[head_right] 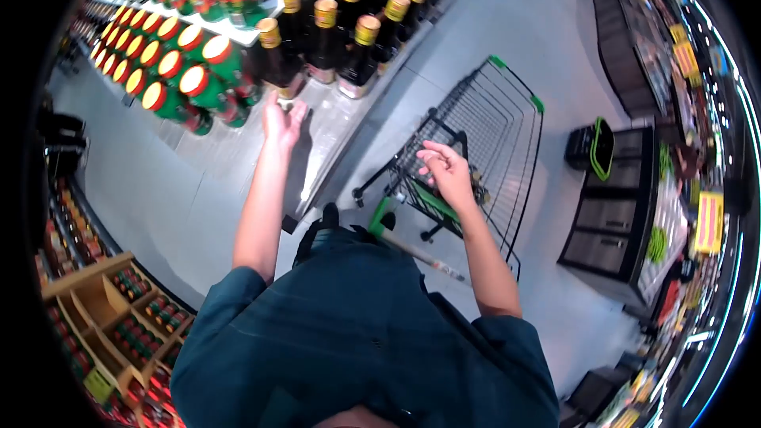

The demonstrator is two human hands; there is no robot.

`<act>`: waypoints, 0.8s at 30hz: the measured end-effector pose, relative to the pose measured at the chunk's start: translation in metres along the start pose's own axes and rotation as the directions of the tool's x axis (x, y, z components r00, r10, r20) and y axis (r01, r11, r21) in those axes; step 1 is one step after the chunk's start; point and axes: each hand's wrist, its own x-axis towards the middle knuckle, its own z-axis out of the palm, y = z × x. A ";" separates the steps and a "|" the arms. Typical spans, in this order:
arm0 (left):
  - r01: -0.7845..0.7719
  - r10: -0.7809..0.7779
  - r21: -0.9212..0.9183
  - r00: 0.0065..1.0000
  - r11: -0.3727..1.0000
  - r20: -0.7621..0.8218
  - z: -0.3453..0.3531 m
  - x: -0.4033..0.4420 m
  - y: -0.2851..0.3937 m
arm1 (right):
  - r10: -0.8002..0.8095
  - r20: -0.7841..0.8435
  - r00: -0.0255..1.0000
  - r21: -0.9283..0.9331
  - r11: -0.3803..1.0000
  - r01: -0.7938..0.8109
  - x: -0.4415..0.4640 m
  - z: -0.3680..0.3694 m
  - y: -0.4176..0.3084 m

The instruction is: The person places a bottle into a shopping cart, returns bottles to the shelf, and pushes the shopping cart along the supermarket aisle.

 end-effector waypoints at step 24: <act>-0.967 -0.633 0.107 0.234 -0.233 0.738 0.008 -0.248 -0.249 | 0.357 -0.282 0.890 -0.482 0.750 -0.453 -0.065 -0.201 0.249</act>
